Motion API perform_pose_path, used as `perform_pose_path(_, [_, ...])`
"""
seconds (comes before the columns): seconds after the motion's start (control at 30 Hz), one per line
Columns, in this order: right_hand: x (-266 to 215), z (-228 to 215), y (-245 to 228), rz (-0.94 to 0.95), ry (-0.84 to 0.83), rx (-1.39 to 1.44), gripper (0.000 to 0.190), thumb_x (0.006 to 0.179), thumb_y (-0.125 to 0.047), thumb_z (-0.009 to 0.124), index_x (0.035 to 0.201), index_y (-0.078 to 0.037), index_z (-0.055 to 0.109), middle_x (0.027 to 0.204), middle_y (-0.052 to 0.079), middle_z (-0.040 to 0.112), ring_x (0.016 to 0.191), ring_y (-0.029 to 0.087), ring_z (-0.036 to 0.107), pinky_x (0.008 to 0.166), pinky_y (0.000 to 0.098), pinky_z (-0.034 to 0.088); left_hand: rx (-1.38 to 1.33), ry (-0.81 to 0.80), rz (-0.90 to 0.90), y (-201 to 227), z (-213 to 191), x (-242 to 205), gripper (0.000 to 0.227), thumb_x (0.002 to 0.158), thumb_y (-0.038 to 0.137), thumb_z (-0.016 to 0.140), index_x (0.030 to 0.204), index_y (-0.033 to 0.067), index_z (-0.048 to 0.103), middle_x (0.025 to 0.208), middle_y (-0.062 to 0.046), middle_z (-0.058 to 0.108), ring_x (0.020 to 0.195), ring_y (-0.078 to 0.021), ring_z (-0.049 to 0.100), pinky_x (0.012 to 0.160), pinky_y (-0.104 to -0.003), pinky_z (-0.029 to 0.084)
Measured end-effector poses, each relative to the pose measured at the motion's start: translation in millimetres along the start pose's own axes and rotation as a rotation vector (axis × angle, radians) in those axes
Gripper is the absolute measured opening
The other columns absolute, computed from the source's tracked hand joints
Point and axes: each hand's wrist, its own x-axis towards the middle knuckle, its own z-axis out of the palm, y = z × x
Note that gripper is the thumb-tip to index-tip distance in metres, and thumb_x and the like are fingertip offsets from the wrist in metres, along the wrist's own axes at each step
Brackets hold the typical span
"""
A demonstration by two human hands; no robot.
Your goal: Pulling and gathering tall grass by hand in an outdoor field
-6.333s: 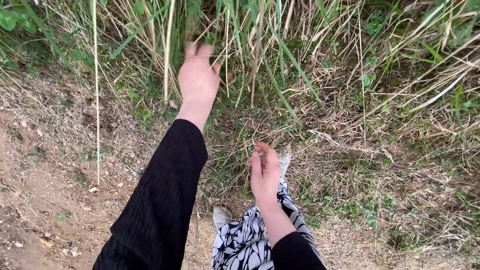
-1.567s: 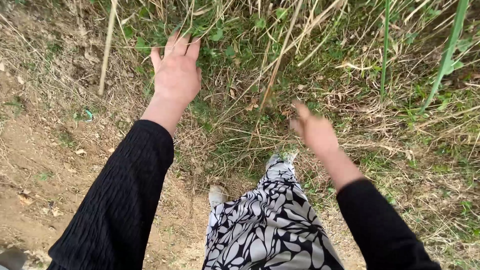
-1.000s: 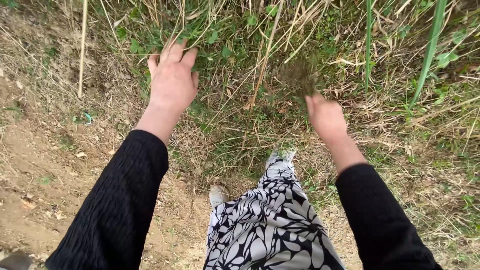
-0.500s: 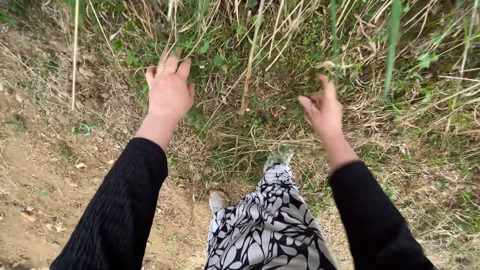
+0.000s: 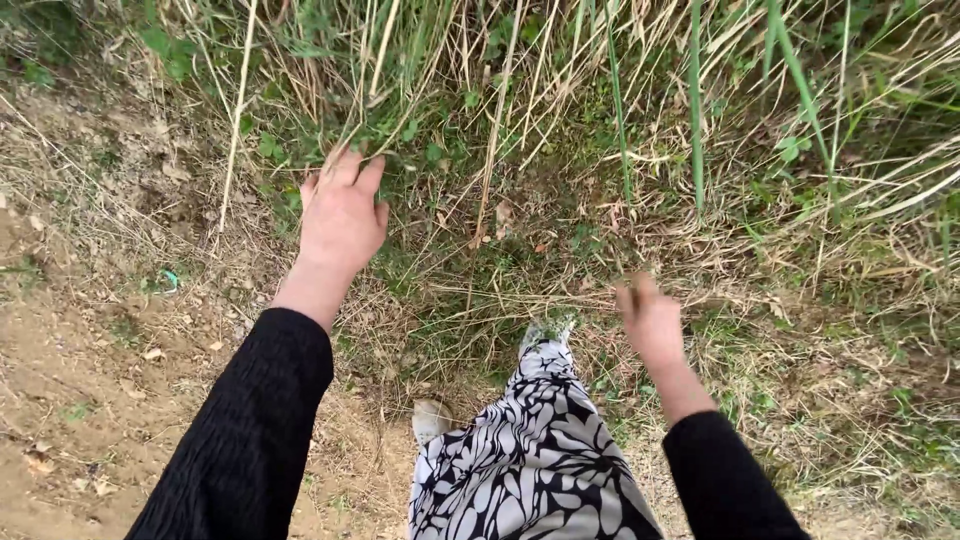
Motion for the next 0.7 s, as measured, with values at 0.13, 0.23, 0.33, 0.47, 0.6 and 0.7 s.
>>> perform_pose_path(0.13, [76, -109, -80, -0.181, 0.250, 0.375, 0.070, 0.103, -0.023, 0.073, 0.154, 0.004, 0.032, 0.089, 0.018, 0.068, 0.062, 0.021, 0.061, 0.058, 0.0293, 0.052, 0.000, -0.031, -0.016, 14, -15, -6, 0.054, 0.096, 0.020, 0.063, 0.148, 0.0154, 0.052, 0.158, -0.013, 0.041, 0.146, -0.0293, 0.036, 0.113, -0.056, 0.031])
perform_pose_path(0.23, [136, -108, -89, -0.325, 0.368, 0.443, 0.096, 0.089, -0.064, 0.064, 0.157, -0.021, 0.014, 0.148, 0.029, 0.049, 0.056, 0.014, 0.064, 0.048, 0.0239, 0.066, -0.006, -0.034, -0.022, 17, -10, -6, 0.053, 0.096, 0.019, 0.063, 0.148, 0.0140, 0.053, 0.158, -0.014, 0.041, 0.145, -0.0307, 0.038, 0.113, -0.058, 0.031])
perform_pose_path(0.33, [172, -77, -71, -0.473, 0.422, 0.465, 0.041, 0.105, -0.030, 0.075, 0.128, -0.001, 0.056, 0.100, 0.026, 0.072, 0.054, 0.022, 0.064, 0.054, 0.0309, 0.056, 0.033, 0.014, -0.006, 14, 3, -4, 0.056, 0.095, 0.023, 0.066, 0.148, 0.0143, 0.053, 0.156, -0.013, 0.042, 0.146, -0.0308, 0.036, 0.111, -0.057, 0.035])
perform_pose_path(0.47, [179, -71, -65, -0.349, 0.454, 0.322, 0.041, 0.119, -0.038, 0.052, 0.095, -0.006, 0.063, 0.064, 0.007, 0.059, 0.046, 0.014, 0.053, 0.048, 0.0234, 0.046, 0.066, 0.004, -0.006, 22, 0, 1, 0.055, 0.095, 0.024, 0.066, 0.148, 0.0146, 0.053, 0.156, -0.012, 0.040, 0.148, -0.0312, 0.030, 0.111, -0.059, 0.035])
perform_pose_path(0.6, [181, -65, -62, -0.250, 0.496, 0.244, 0.045, 0.120, -0.033, 0.049, 0.089, -0.004, 0.064, 0.058, 0.006, 0.057, 0.044, 0.013, 0.054, 0.045, 0.0227, 0.046, 0.080, -0.023, -0.018, 35, -5, -3, 0.055, 0.095, 0.025, 0.064, 0.148, 0.0154, 0.053, 0.156, -0.013, 0.042, 0.149, -0.0318, 0.029, 0.111, -0.059, 0.035])
perform_pose_path(0.7, [169, -70, -68, -0.276, 0.446, 0.404, 0.040, 0.120, -0.026, 0.046, 0.095, -0.001, 0.064, 0.058, 0.010, 0.057, 0.043, 0.016, 0.051, 0.046, 0.0254, 0.043, 0.038, -0.051, -0.018, 38, -11, -6, 0.057, 0.095, 0.025, 0.065, 0.149, 0.0147, 0.050, 0.158, -0.013, 0.039, 0.150, -0.0317, 0.025, 0.111, -0.060, 0.035])
